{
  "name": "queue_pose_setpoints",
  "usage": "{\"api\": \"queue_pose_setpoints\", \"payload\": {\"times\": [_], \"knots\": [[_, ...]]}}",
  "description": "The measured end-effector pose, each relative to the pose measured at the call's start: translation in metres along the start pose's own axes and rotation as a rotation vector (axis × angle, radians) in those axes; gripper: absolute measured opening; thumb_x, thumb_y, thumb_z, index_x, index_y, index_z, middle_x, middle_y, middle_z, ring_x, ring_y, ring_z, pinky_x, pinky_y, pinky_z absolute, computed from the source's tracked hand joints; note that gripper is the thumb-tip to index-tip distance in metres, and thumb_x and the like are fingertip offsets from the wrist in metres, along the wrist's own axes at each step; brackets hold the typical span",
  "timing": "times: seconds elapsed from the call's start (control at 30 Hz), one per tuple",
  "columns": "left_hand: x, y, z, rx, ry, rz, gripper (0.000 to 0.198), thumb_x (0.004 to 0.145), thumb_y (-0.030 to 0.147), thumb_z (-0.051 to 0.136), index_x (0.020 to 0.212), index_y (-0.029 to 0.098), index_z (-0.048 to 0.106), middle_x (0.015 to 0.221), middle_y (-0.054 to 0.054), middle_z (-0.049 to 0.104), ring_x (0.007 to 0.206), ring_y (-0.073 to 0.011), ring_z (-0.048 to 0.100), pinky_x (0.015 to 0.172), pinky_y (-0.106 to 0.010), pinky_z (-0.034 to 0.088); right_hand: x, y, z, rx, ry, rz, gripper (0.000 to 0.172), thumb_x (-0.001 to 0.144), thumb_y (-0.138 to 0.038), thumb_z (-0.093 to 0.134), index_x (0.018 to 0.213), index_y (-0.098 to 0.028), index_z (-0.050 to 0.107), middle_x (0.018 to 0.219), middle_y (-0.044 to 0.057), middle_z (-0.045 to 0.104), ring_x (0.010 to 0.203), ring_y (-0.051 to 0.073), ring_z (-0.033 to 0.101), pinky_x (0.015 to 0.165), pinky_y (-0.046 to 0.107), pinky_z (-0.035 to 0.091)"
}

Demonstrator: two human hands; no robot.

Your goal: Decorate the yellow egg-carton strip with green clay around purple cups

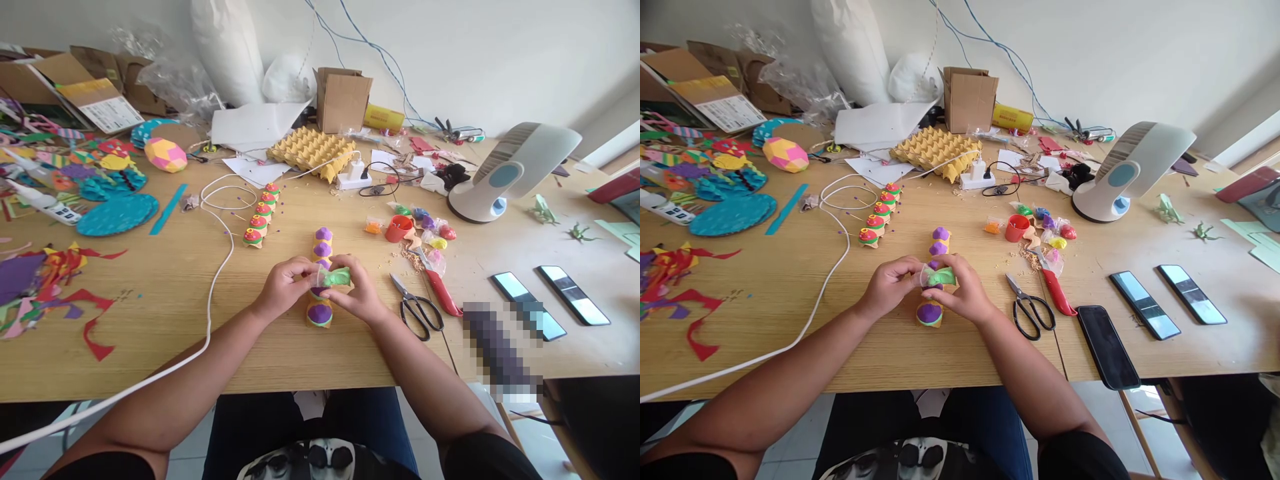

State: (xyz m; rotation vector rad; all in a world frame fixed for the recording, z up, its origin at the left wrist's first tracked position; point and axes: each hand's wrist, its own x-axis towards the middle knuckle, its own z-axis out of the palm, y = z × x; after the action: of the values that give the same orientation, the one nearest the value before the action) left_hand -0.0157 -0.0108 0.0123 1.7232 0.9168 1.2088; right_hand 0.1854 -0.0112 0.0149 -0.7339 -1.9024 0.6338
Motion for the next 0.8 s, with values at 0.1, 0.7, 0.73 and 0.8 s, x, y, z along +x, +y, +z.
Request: {"api": "queue_pose_setpoints", "payload": {"times": [0.1,0.7,0.73,0.8], "knots": [[-0.0003,-0.0008,-0.0009,0.011,0.006,0.033,0.018,0.089,0.035,0.069,0.094,0.021,0.079,0.090,-0.007,0.072,0.087,-0.0195,0.065,0.083,-0.032,0.051,0.0007,0.0034,0.0013,-0.060,0.004,-0.071,0.063,0.078,-0.041,0.082,0.131,-0.025,0.054,0.113,0.010,0.064,0.103,0.024,0.062,0.089,0.039,0.054],[0.0012,0.0034,0.0012,0.039,-0.013,-0.013,0.027,0.089,0.043,0.067,0.089,0.019,0.078,0.091,-0.008,0.072,0.090,-0.0206,0.065,0.087,-0.034,0.051,0.0004,0.0036,0.0013,0.024,0.074,0.068,0.009,0.088,-0.032,0.072,0.092,-0.024,0.072,0.083,0.005,0.073,0.073,0.017,0.066,0.069,0.033,0.054],[0.0012,0.0031,0.0012,0.041,-0.012,-0.011,0.026,0.089,0.043,0.067,0.090,0.019,0.078,0.090,-0.007,0.072,0.091,-0.0207,0.065,0.087,-0.034,0.051,0.0006,0.0025,0.0010,0.030,0.071,0.076,0.008,0.088,-0.031,0.072,0.091,-0.023,0.072,0.083,0.005,0.073,0.073,0.017,0.067,0.070,0.033,0.054],[0.0011,0.0016,0.0010,0.044,-0.009,-0.004,0.025,0.089,0.042,0.068,0.090,0.020,0.078,0.090,-0.007,0.072,0.091,-0.0208,0.065,0.088,-0.034,0.051,0.0011,0.0006,0.0004,0.049,0.062,0.083,0.007,0.089,-0.030,0.070,0.089,-0.023,0.071,0.084,0.005,0.074,0.074,0.017,0.067,0.070,0.033,0.054]]}}
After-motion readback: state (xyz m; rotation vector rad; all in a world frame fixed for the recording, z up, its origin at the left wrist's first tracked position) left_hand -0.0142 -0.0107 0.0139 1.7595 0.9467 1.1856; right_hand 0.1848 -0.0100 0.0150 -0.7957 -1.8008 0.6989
